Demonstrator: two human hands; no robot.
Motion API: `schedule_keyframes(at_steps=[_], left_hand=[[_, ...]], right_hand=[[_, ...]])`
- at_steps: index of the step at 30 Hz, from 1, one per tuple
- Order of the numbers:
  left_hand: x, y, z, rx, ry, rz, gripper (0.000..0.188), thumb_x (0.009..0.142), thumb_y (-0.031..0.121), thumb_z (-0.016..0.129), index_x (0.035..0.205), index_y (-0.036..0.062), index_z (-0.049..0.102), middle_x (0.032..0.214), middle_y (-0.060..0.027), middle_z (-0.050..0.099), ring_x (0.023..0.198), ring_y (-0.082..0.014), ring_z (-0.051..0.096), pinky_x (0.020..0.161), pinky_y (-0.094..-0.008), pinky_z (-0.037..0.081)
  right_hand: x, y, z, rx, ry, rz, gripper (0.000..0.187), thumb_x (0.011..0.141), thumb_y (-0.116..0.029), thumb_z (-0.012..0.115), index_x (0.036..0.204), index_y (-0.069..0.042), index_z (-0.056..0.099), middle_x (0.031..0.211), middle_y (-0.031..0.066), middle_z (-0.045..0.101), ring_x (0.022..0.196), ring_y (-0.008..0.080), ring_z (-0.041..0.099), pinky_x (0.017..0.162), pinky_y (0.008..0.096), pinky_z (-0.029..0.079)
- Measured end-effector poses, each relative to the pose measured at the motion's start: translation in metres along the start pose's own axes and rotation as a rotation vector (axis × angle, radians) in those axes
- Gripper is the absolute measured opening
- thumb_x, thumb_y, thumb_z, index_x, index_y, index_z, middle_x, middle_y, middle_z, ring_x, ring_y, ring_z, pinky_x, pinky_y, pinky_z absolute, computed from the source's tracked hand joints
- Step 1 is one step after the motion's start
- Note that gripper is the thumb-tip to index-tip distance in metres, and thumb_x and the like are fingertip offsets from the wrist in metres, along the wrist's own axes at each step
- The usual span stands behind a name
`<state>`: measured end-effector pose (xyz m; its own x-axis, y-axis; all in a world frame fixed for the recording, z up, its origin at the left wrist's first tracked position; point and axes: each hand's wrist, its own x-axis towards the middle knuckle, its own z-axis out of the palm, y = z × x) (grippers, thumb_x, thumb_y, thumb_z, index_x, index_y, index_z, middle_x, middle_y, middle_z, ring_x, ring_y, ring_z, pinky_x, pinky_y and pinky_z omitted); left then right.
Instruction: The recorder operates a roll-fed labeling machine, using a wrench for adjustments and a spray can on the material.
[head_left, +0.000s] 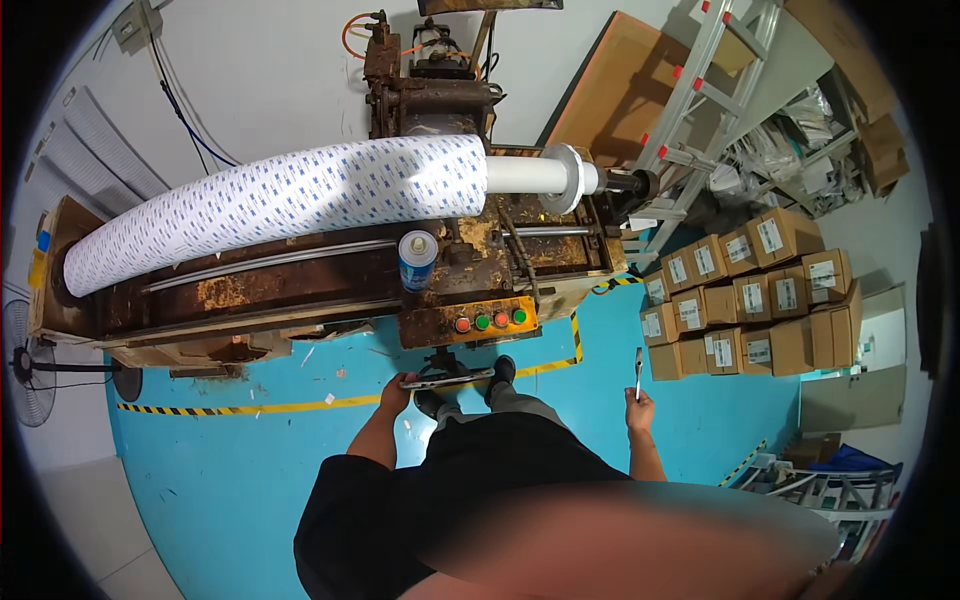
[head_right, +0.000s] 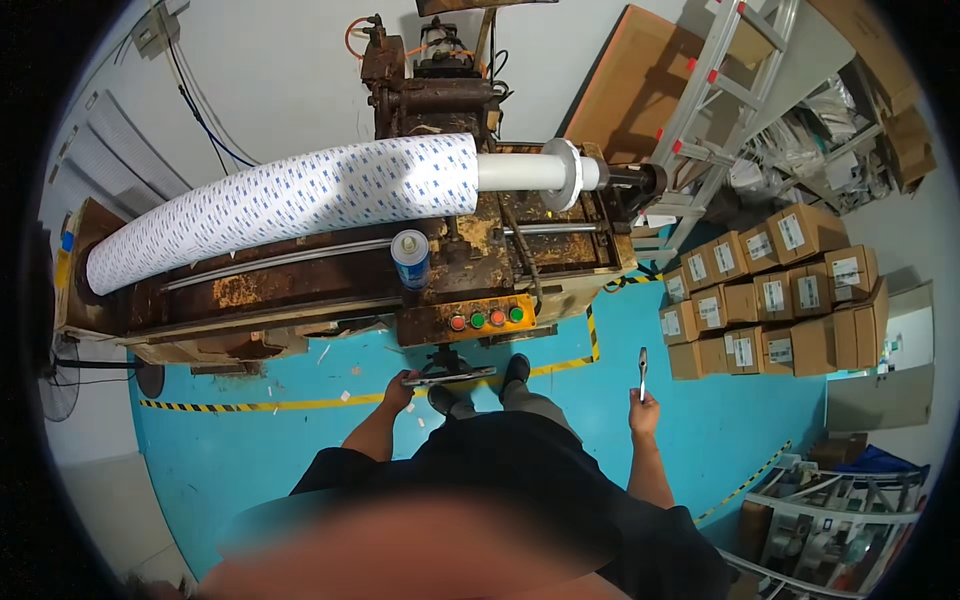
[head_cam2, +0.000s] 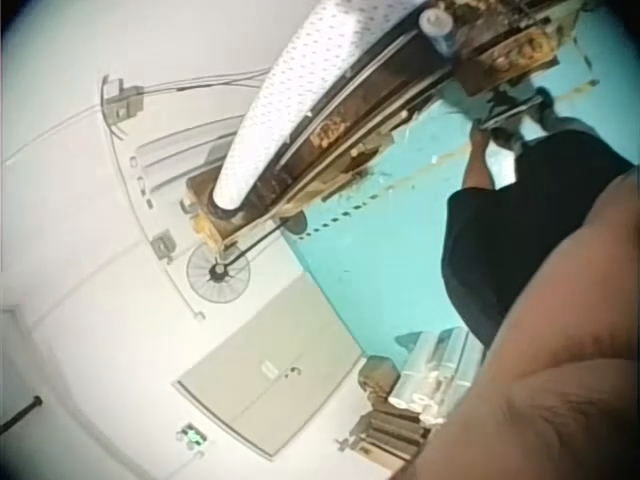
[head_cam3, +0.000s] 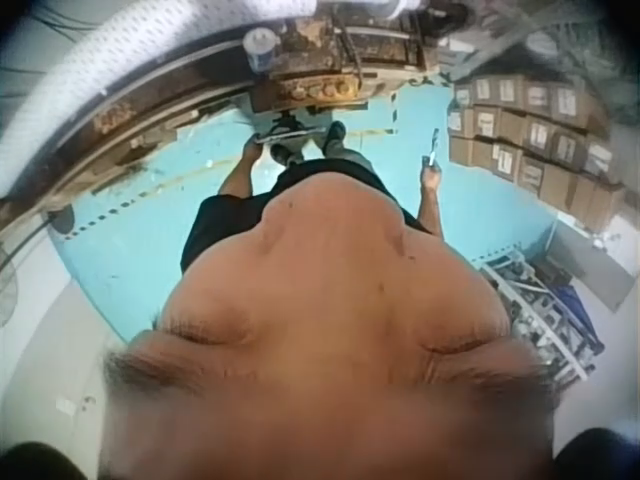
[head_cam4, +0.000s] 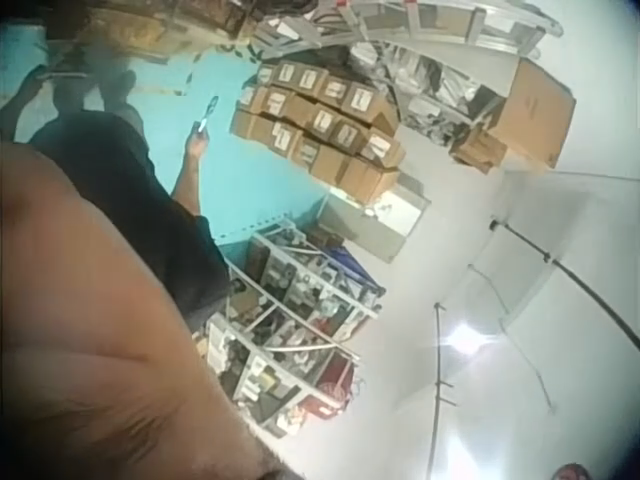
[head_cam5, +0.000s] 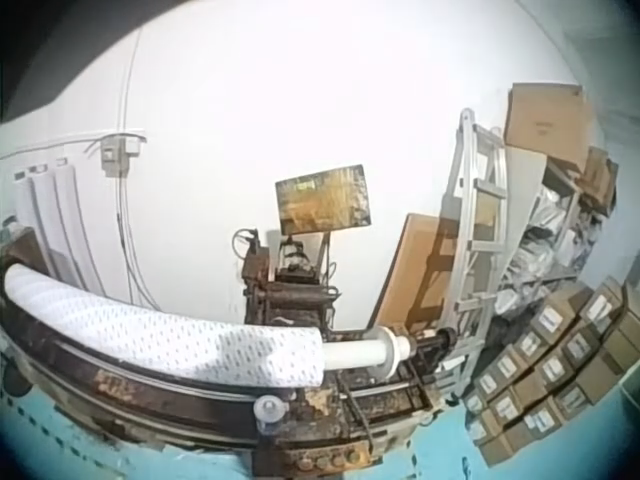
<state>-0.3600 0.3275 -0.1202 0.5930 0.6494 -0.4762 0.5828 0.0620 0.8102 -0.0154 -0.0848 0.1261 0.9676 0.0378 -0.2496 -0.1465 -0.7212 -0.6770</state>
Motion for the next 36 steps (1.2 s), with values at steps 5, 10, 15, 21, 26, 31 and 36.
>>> schedule_keyframes(at_steps=[5,10,15,21,26,31,36], left_hand=[[0.000,-0.002,-0.003,-0.039,-0.003,0.043,0.041,0.094,0.047,0.052,0.102,0.0089,0.065,0.094,-0.0202,0.067,0.093,-0.0396,0.063,0.077,-0.0418,0.050],[-0.010,0.024,-0.007,0.072,0.039,-0.002,0.041,0.094,0.047,0.052,0.098,0.0087,0.066,0.091,-0.0197,0.067,0.091,-0.0394,0.063,0.075,-0.0420,0.050],[-0.009,0.016,-0.007,0.035,0.046,0.023,0.040,0.094,0.046,0.053,0.097,0.0090,0.066,0.088,-0.0194,0.067,0.088,-0.0399,0.064,0.074,-0.0419,0.050],[-0.014,0.024,-0.005,0.110,0.129,0.174,0.040,0.093,0.047,0.053,0.096,0.0091,0.066,0.086,-0.0187,0.067,0.086,-0.0401,0.064,0.073,-0.0431,0.050],[-0.019,0.032,-0.009,0.184,0.142,0.091,0.041,0.093,0.048,0.053,0.094,0.0093,0.066,0.086,-0.0189,0.067,0.086,-0.0404,0.064,0.072,-0.0438,0.050],[-0.017,0.026,-0.009,0.146,0.165,0.154,0.041,0.092,0.049,0.053,0.093,0.0096,0.067,0.084,-0.0188,0.067,0.084,-0.0409,0.064,0.070,-0.0448,0.051],[-0.020,0.035,-0.007,0.181,0.169,0.092,0.042,0.092,0.049,0.054,0.094,0.0091,0.067,0.086,-0.0191,0.068,0.086,-0.0396,0.064,0.072,-0.0438,0.051]], right_hand=[[0.000,-0.009,0.010,0.046,0.043,-0.079,0.018,0.089,-0.018,0.065,0.081,-0.002,0.065,0.060,-0.0072,0.043,0.056,0.0043,0.034,0.049,0.0256,0.028],[-0.001,-0.002,0.008,0.024,-0.008,-0.030,0.020,0.087,-0.022,0.067,0.086,-0.002,0.067,0.064,-0.0057,0.048,0.060,0.0057,0.038,0.054,0.0256,0.033],[0.000,0.004,0.004,0.033,-0.007,-0.038,0.020,0.088,-0.022,0.066,0.085,-0.002,0.066,0.062,-0.0068,0.046,0.058,0.0052,0.035,0.051,0.0258,0.030],[0.003,0.009,0.009,0.097,0.069,-0.048,0.021,0.088,-0.020,0.065,0.078,-0.002,0.064,0.058,-0.0062,0.042,0.053,0.0053,0.032,0.047,0.0272,0.027],[0.005,0.012,0.007,-0.015,0.010,-0.016,0.019,0.089,-0.021,0.065,0.088,-0.002,0.067,0.064,-0.0059,0.048,0.060,0.0055,0.037,0.054,0.0257,0.032],[0.001,-0.003,0.012,-0.040,-0.011,-0.012,0.019,0.089,-0.021,0.064,0.082,-0.003,0.064,0.061,-0.0073,0.041,0.058,0.0051,0.032,0.051,0.0273,0.028],[0.004,0.003,0.010,-0.009,-0.002,-0.022,0.018,0.088,-0.021,0.065,0.084,-0.003,0.065,0.063,-0.0072,0.043,0.059,0.0052,0.034,0.053,0.0265,0.030]])
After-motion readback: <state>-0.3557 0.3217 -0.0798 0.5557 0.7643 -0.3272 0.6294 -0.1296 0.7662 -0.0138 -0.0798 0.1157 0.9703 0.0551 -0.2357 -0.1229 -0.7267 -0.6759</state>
